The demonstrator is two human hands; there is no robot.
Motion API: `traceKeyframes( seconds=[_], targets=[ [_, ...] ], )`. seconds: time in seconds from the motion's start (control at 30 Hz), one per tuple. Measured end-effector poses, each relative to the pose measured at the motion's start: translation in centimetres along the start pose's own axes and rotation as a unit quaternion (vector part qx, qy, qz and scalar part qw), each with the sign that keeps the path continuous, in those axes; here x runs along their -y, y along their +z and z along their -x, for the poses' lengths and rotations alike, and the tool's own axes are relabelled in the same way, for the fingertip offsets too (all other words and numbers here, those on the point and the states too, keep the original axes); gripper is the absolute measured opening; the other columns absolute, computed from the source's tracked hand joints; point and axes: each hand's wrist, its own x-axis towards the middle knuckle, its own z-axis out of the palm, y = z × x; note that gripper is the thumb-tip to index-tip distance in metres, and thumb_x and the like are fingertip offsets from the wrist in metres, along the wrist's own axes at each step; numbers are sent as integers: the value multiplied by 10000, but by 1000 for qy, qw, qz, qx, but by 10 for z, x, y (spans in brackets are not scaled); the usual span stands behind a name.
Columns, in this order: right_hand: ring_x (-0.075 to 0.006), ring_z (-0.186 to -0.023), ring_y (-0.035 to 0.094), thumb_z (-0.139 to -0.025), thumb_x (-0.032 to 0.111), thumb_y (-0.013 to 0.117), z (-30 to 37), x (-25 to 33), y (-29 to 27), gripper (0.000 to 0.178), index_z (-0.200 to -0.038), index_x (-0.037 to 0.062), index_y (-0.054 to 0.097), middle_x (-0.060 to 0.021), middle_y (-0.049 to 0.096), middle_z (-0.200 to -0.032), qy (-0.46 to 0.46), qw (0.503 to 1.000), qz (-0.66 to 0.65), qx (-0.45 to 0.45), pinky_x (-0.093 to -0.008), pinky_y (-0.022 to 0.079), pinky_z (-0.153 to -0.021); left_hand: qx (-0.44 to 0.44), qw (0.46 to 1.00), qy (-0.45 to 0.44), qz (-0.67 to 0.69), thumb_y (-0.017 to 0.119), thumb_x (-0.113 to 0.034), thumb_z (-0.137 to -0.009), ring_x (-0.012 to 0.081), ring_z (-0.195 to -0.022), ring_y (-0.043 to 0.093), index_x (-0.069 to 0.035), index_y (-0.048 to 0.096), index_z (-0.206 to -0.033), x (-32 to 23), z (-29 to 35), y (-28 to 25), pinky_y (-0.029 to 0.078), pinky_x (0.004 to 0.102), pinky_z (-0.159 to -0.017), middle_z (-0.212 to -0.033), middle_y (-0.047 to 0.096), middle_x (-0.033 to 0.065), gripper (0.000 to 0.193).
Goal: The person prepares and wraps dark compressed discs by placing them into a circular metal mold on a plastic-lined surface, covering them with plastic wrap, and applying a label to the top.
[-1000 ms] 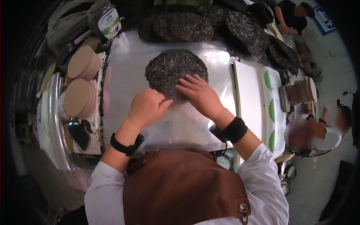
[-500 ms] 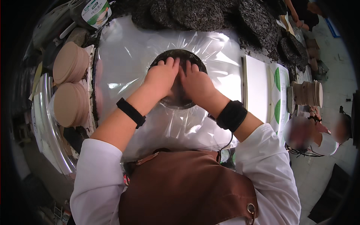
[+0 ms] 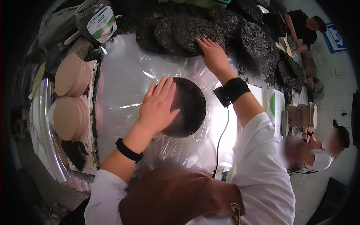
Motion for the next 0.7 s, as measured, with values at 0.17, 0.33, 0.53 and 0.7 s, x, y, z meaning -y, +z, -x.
traceKeyframes(
  seconds=[0.17,0.33,0.53,0.7],
  targets=[
    [-294,-1266,529,-810,-15,617,39,2,-75,523,-1312,131,587,-97,584,-1343,-28,965,-170,-196,-433,395,-1099,-104,964,-93,225,652,-422,-880,306,-1346,424,-11,337,-1465,23,5,22,348,400,-1108,-1472,429,175,781],
    [-314,-1295,507,-799,53,648,150,81,-109,508,-1296,145,608,-90,586,-1342,-182,961,-184,-98,-487,364,-1116,-108,600,-218,762,466,-468,-1001,246,-1337,429,2,345,-1467,57,13,20,306,356,-1121,-1422,488,174,673],
    [-352,-1409,344,-748,223,761,164,103,-86,752,-1429,133,457,-152,405,-1495,-187,929,-281,152,-520,263,-1163,-61,810,-213,543,481,112,-840,194,-1220,542,-5,517,-1361,43,0,14,393,313,-1067,-1335,575,114,535],
    [-446,-1452,184,-804,665,595,129,126,-52,874,-1500,189,366,-200,256,-1568,-166,967,-173,80,-600,165,-1156,-98,860,-169,471,496,109,-816,265,-1190,579,-36,556,-1317,46,5,31,427,345,-1042,-1277,614,157,526]
  ],
)
